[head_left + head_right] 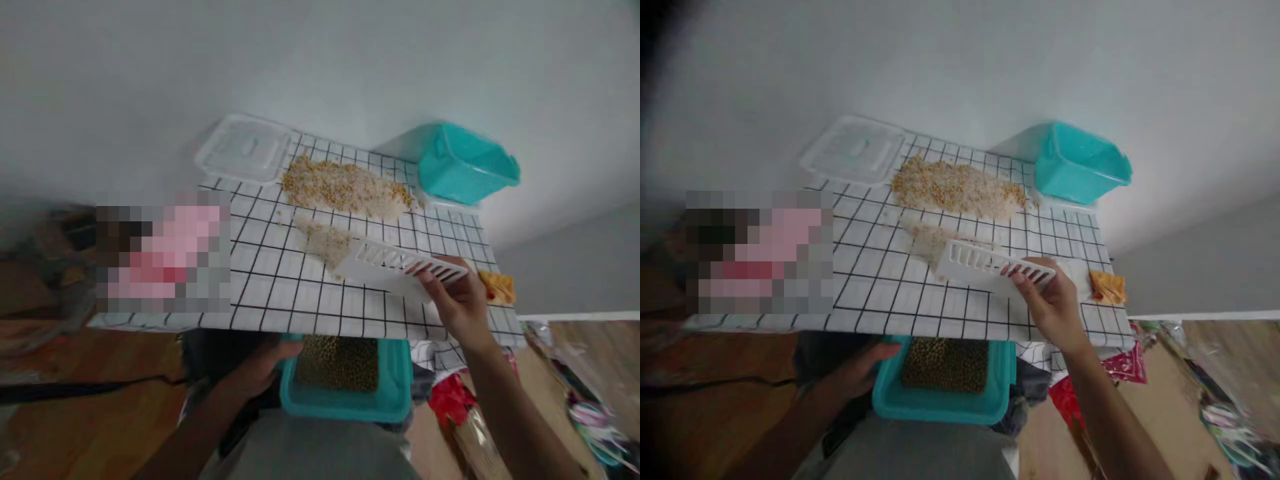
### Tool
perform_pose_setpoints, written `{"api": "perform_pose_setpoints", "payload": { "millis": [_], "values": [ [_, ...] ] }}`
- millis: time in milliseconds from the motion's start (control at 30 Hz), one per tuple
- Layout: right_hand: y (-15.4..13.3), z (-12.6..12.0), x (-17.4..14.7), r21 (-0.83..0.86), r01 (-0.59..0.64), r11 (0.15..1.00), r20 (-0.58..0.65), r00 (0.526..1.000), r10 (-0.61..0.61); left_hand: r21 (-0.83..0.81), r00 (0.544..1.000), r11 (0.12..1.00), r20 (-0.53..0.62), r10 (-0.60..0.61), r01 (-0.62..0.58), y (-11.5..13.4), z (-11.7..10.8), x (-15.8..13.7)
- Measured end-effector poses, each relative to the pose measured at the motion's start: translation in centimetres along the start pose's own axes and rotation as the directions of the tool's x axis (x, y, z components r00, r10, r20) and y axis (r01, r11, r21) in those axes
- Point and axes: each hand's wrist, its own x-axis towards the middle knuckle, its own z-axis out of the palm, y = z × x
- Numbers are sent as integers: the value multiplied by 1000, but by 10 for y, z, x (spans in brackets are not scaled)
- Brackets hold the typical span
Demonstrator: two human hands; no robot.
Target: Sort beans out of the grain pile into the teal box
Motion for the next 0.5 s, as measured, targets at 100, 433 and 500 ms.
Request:
{"api": "perform_pose_setpoints", "payload": {
  "millis": [100, 433, 500],
  "values": [
    [-1, -2, -6, -23, -11, 1000, 0, 1000, 11, -23, 999, 1000, 31, -14, 15, -1, 3, -2],
    [-11, -10, -30, -113, 16, 993, 44, 999, -11, -49, 999, 998, -9, 33, -34, 4, 9, 0],
    [-12, -12, -39, -126, 3, 992, 44, 999, 2, -38, 1000, 999, -1, 31, -31, 4, 10, 1]
  ]
}}
